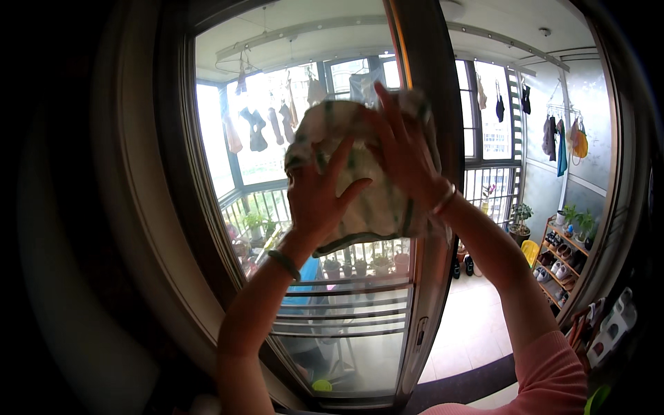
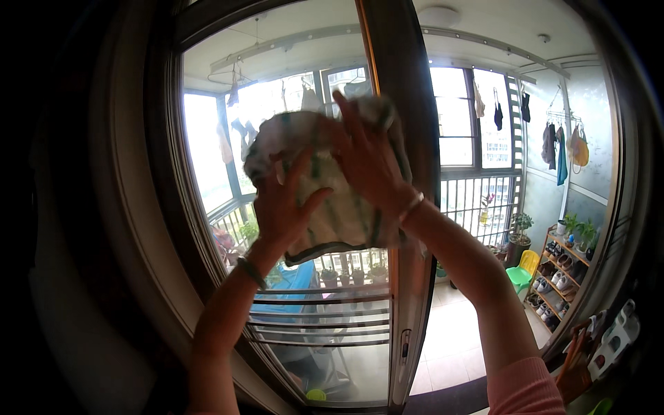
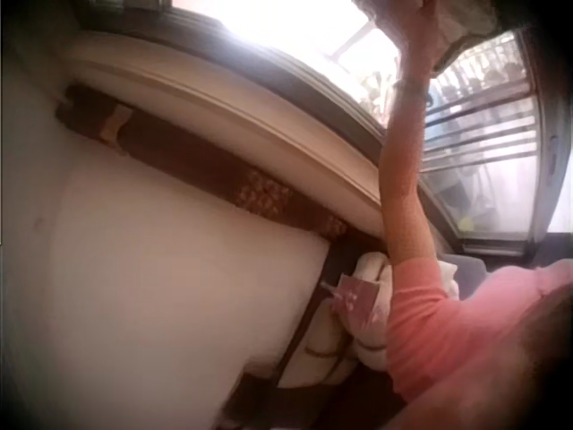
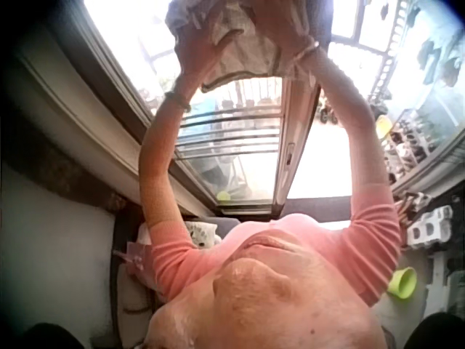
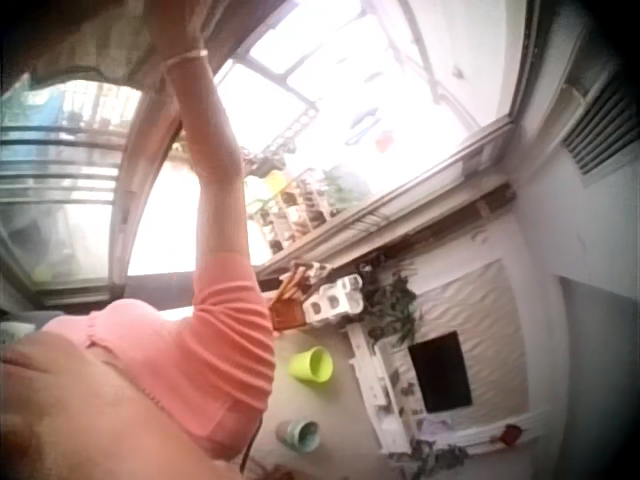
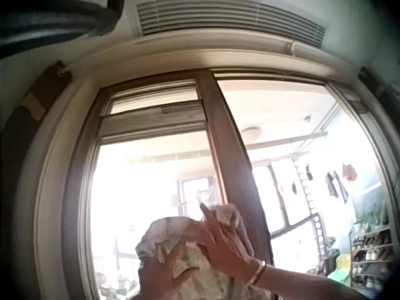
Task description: The person cleans a large glass sliding door using a cloth. They wipe the glass surface and the metal frame, then dip the cloth into a green bucket of water to wring it out. The person moves a blue plastic chair to access different areas of the door and continues wiping the glass and frame.
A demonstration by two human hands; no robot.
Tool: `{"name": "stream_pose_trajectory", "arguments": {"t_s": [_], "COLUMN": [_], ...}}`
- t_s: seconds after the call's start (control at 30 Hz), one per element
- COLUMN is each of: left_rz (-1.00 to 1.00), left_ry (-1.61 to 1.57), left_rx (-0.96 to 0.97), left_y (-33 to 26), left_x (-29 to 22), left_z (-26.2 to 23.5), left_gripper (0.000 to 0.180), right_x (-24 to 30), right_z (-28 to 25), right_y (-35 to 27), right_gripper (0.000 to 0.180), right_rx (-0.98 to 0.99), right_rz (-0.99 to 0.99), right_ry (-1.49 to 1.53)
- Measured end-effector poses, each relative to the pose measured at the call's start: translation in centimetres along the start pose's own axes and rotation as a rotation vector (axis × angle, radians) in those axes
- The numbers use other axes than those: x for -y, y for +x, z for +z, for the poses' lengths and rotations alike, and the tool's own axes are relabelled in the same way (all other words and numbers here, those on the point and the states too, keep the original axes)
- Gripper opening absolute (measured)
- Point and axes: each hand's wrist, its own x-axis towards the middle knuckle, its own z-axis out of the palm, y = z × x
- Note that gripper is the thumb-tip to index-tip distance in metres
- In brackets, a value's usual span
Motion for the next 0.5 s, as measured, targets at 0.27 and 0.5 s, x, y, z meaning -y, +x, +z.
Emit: {"name": "stream_pose_trajectory", "arguments": {"t_s": [0.27,0.5], "left_rz": [0.084,0.066], "left_ry": [-0.016,0.493], "left_rx": [0.132,0.180], "left_y": [-2.0,10.1], "left_x": [2.6,8.9], "left_z": [5.5,4.7], "left_gripper": [0.085,0.071], "right_x": [2.2,-2.4], "right_z": [-1.3,3.4], "right_y": [-7.9,5.8], "right_gripper": [0.044,0.028], "right_rx": [0.255,0.018], "right_rz": [-0.029,-0.271], "right_ry": [-0.021,-0.523]}}
